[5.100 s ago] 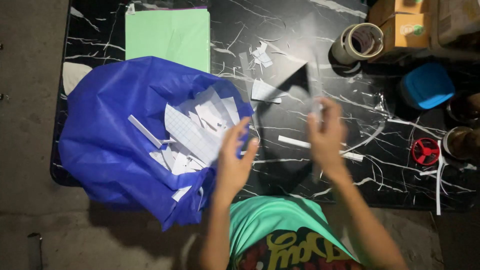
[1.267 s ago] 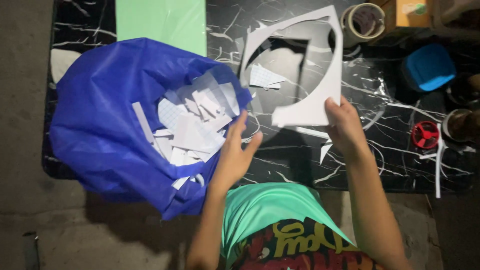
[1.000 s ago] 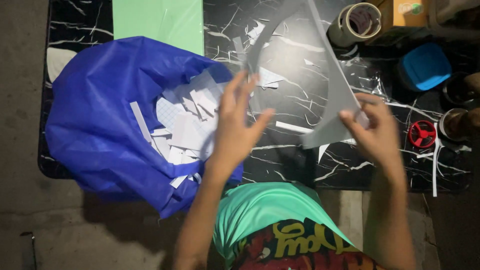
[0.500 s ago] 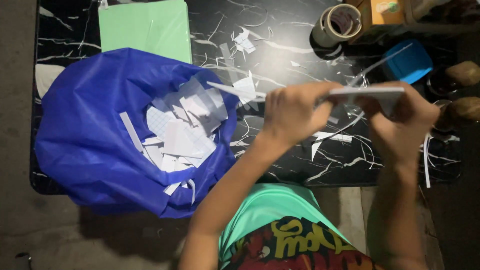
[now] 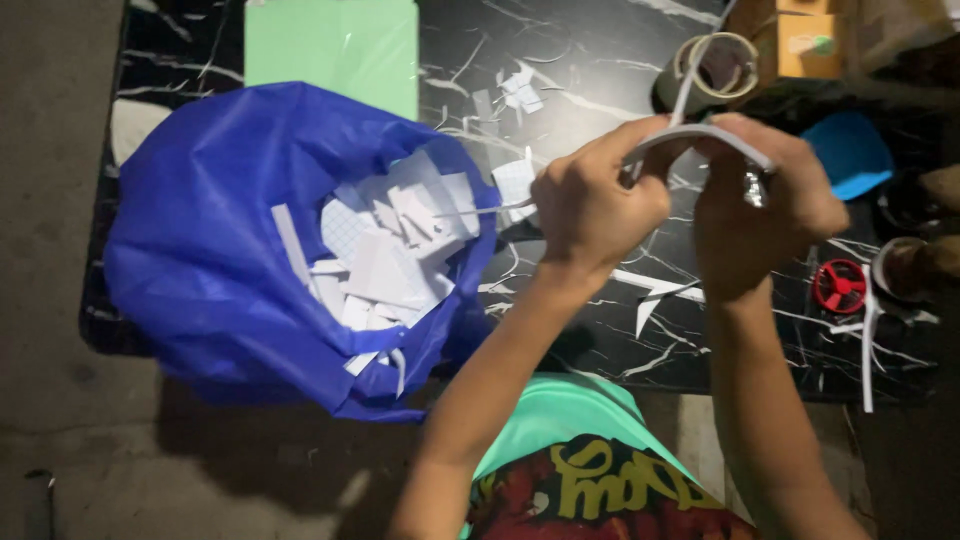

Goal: Gathering and placing paper scraps into a blue bag on a desk.

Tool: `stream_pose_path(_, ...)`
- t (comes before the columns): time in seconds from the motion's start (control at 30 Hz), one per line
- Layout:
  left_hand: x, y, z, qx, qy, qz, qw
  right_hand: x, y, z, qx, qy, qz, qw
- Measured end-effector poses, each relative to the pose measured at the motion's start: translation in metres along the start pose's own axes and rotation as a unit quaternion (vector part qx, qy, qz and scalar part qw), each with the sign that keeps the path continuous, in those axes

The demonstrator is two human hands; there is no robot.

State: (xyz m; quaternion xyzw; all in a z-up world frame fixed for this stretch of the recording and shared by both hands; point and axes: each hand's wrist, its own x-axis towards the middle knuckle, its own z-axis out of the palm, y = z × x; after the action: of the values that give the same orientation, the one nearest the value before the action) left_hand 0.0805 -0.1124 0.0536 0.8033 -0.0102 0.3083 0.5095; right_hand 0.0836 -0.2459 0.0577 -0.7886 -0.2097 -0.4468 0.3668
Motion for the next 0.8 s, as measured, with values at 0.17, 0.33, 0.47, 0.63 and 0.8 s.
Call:
stream_pose_path(0.17,0.003,-0.003,0.002,-0.083,-0.025,-0.073,0.994,0.011,0.002,0.010,-0.027,0.008,-0.073,0.997)
stream_pose_path(0.33,0.003,-0.017,0.010,-0.159,-0.015,-0.094,0.983,0.017,0.008,0.026,-0.075,0.020,-0.111,0.991)
stream_pose_path(0.47,0.006,-0.026,0.010,-0.203,-0.046,-0.164,0.964,0.022,-0.001,0.037,-0.054,0.019,-0.127,0.990)
stream_pose_path(0.63,-0.001,-0.046,0.020,-0.337,-0.003,-0.163,0.927,0.011,0.021,0.051,-0.067,0.005,-0.125,0.990)
stream_pose_path(0.8,-0.009,-0.060,0.025,-0.412,-0.007,-0.228,0.882,-0.006,0.044,0.073,-0.082,0.041,-0.176,0.980)
